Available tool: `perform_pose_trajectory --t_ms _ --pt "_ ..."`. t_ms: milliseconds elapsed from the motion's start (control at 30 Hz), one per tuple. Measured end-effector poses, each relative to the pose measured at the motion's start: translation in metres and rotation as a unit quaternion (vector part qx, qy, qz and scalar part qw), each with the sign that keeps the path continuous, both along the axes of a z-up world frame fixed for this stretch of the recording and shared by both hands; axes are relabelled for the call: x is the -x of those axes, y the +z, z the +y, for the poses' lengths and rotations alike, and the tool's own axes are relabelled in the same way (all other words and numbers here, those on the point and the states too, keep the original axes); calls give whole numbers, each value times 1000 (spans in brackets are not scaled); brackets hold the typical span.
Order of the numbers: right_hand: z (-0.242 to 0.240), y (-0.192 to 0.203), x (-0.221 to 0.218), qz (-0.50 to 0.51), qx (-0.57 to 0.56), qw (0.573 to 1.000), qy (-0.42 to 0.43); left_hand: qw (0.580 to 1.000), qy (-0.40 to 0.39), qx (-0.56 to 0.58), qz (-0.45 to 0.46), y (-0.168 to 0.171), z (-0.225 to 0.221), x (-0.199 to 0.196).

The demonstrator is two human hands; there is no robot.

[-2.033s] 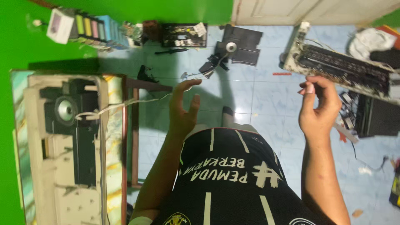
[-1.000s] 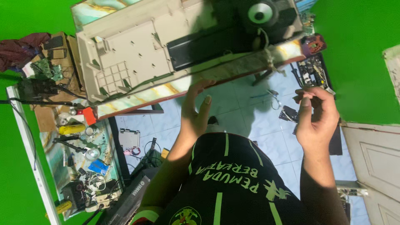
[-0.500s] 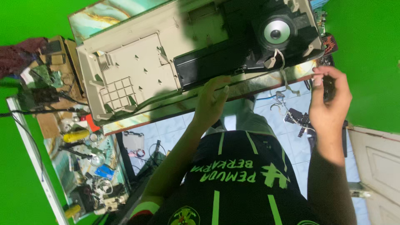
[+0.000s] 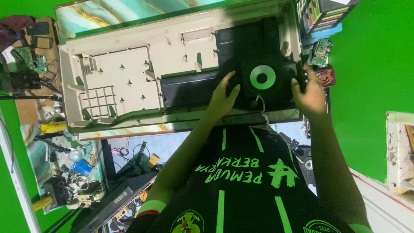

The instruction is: The person picks up a plastic housing containing a speaker and moves it onto a workbench. They then retrieve pliers and screwdrivers from a toolbox on the floor and place the tools on the bench next to a disassembled electronic casing.

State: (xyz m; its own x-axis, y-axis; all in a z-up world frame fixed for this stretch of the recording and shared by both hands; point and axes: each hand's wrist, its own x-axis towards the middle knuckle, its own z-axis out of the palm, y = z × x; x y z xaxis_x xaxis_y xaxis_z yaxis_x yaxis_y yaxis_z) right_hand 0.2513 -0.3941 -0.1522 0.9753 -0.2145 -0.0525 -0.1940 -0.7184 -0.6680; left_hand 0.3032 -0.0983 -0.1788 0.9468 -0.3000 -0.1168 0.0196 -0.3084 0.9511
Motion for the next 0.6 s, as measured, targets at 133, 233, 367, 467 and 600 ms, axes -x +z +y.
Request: perform_pose_trajectory --t_ms 133,233,367,467,600 --pt "-7 -16 -21 205 -71 975 -44 1000 -5 12 9 -35 -26 -4" --pt "-5 -19 -31 138 -82 987 -24 999 -9 -42 3 -53 -43 -3" --pt "-2 -22 -33 208 -249 939 -113 997 -17 -77 2 -59 -53 7" --pt "-1 -30 -30 143 -323 928 -118 997 -10 -45 65 -57 -59 14" --pt "-1 -38 -35 113 -347 924 -117 994 -33 -81 62 -53 -62 0"
